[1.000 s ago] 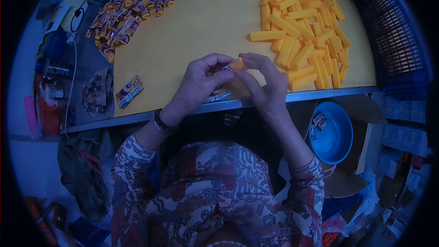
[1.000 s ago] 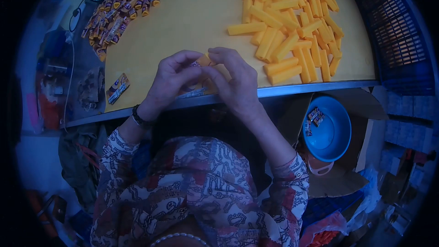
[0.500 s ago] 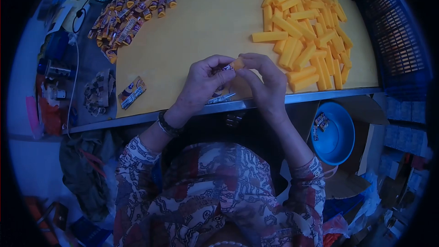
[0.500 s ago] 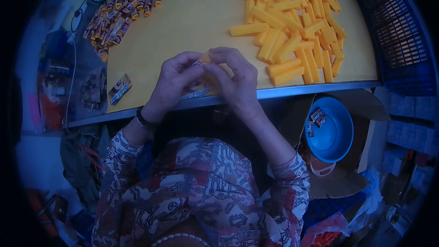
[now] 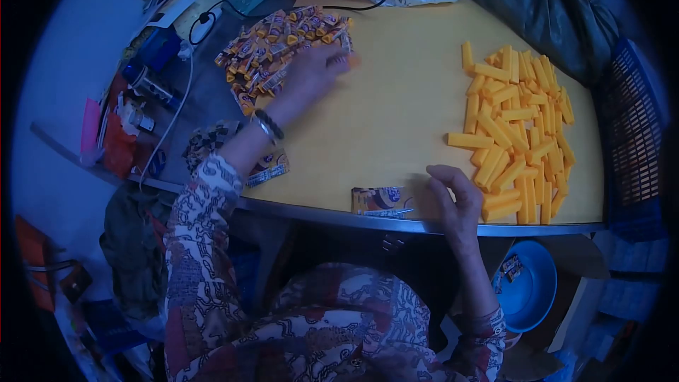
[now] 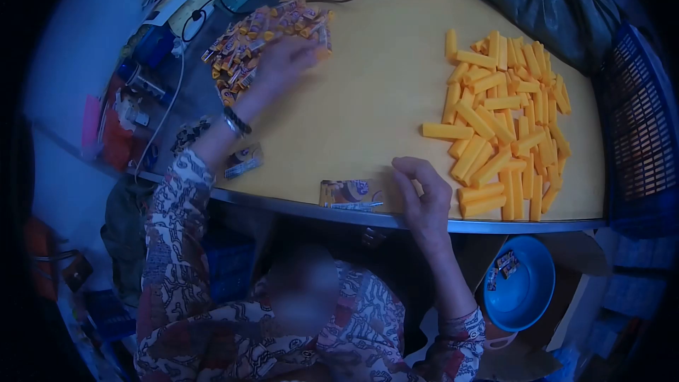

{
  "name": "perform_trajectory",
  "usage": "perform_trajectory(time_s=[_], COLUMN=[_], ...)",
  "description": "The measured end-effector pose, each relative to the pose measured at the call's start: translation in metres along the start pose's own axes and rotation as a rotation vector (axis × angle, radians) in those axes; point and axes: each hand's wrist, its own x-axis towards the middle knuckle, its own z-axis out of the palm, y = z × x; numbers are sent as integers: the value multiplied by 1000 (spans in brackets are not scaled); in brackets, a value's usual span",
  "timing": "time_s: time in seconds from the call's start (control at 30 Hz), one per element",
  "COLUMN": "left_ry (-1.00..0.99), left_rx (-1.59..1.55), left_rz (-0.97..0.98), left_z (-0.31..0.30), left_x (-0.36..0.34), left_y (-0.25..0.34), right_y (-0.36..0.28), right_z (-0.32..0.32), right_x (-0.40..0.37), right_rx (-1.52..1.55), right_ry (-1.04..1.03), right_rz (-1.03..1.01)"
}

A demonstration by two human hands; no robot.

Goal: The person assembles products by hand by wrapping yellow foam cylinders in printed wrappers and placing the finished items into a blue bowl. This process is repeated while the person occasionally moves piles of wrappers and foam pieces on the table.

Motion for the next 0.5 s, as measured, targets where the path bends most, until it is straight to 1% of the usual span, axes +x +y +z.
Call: perform_trajectory(time_s=[0.07,0.1,0.17,0.2,0.23,0.27,0.3,0.33,0.4,0.43,0.5], left_ry=[166,162,375,350,151,-46,-177,-307,-526,-532,-550], left_rx=[361,353,540,507,326,150,89,33,41,28,59], left_rz=[92,96,270,284,261,236,191,143,149,151,219], left_z=[-26,-34,-33,-22,-12,-2,9,18,27,31,38], left_x=[35,41,50,43,28,11,-12,-39,-75,-89,-109], left_y=[-11,-11,-6,-2,5,13,26,39,65,74,87], right_y=[0,0,-7,-8,-7,-6,-3,-1,3,9,21], right_z=[4,5,3,0,-3,-6,-11,-18,-32,-37,-45], right_x=[1,0,3,4,4,7,12,19,35,44,61], right_rx=[11,23,0,-20,-39,-87,-134,-147,-332,-344,-756], right_ry=[-23,-41,-41,-52,-34,-10,10,17,102,102,67], right_rz=[-6,-4,2,-1,30,7,-21,0,-46,-37,-232])
